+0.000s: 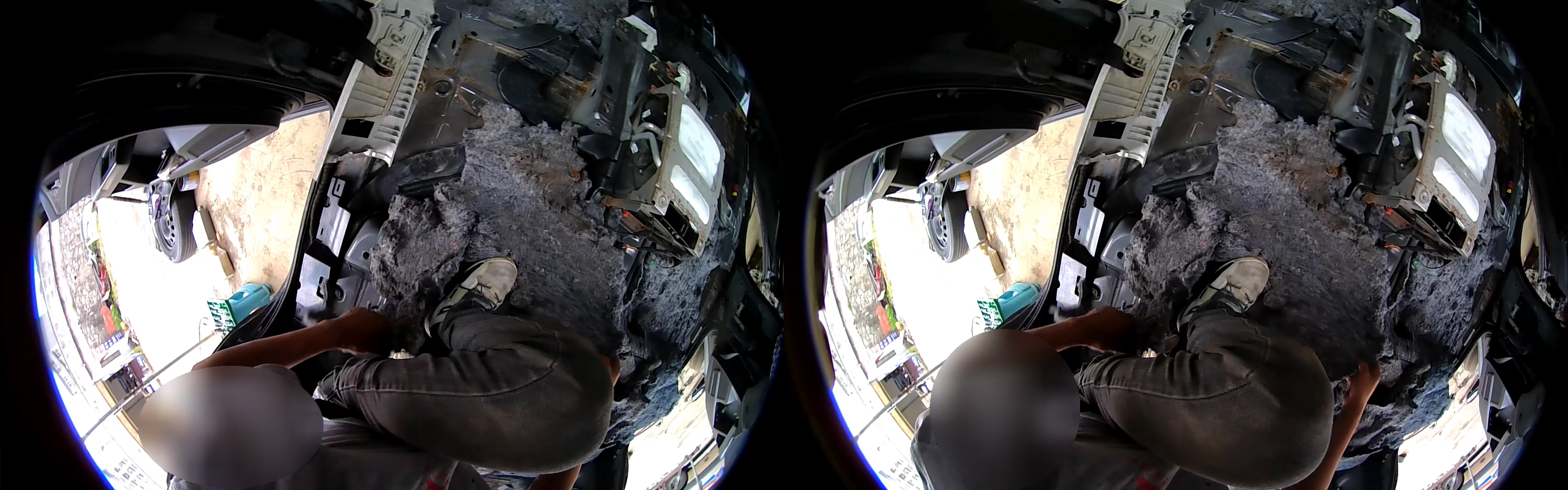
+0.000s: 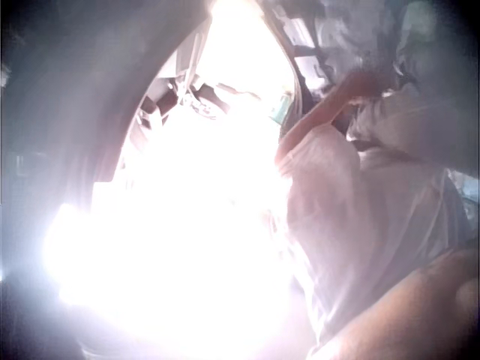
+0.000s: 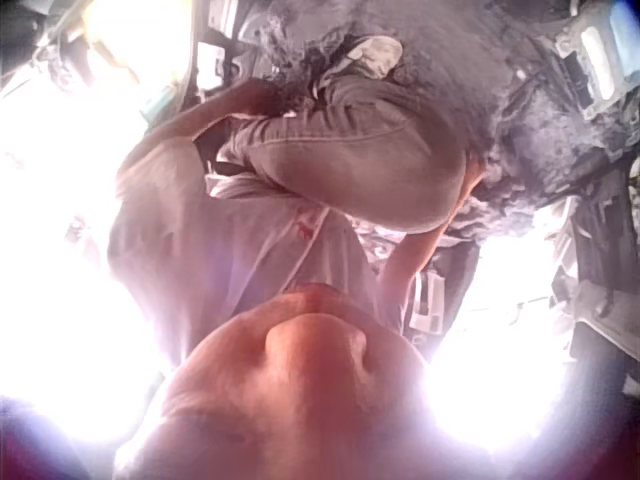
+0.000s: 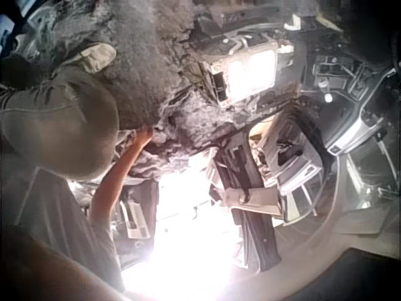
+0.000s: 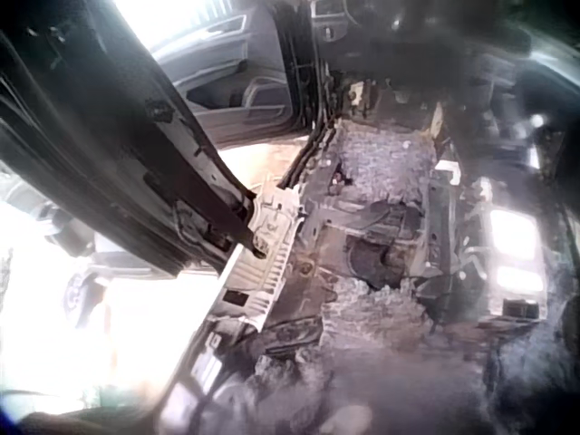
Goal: The person places and smooths pieces of gray fibrous insulation onto the metal floor of a car interior by hand, fitting them around structural components.
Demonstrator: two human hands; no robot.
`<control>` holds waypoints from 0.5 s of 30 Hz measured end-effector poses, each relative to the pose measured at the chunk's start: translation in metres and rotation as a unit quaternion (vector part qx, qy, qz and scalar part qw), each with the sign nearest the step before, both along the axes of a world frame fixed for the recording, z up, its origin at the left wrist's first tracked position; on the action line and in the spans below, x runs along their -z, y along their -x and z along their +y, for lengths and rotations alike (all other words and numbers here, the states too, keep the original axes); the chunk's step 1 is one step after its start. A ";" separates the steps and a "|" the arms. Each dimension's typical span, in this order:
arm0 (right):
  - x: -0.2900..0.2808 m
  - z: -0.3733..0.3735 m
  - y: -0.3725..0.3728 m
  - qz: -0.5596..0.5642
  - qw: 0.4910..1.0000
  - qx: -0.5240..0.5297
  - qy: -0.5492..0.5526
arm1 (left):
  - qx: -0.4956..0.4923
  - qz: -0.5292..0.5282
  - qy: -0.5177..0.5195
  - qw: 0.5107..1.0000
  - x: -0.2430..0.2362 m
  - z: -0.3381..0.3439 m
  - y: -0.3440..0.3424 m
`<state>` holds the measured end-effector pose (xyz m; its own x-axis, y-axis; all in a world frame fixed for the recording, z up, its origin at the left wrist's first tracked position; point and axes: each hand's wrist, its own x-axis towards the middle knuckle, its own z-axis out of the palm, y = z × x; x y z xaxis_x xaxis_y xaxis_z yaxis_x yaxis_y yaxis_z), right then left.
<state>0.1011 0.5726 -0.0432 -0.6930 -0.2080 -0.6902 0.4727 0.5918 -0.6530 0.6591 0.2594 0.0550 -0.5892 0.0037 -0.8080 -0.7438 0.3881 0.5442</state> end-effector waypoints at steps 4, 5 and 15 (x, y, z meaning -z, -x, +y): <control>-0.066 -0.062 -0.007 0.086 0.980 -0.176 -0.034 | 0.021 -0.010 -0.013 1.000 0.006 0.003 -0.004; -0.077 -0.073 -0.010 0.103 0.977 -0.188 -0.017 | 0.029 -0.017 -0.008 0.999 0.005 -0.004 -0.007; -0.211 -0.243 -0.058 0.100 0.980 -0.078 0.151 | -0.319 -0.019 0.147 0.936 -0.125 -0.148 0.012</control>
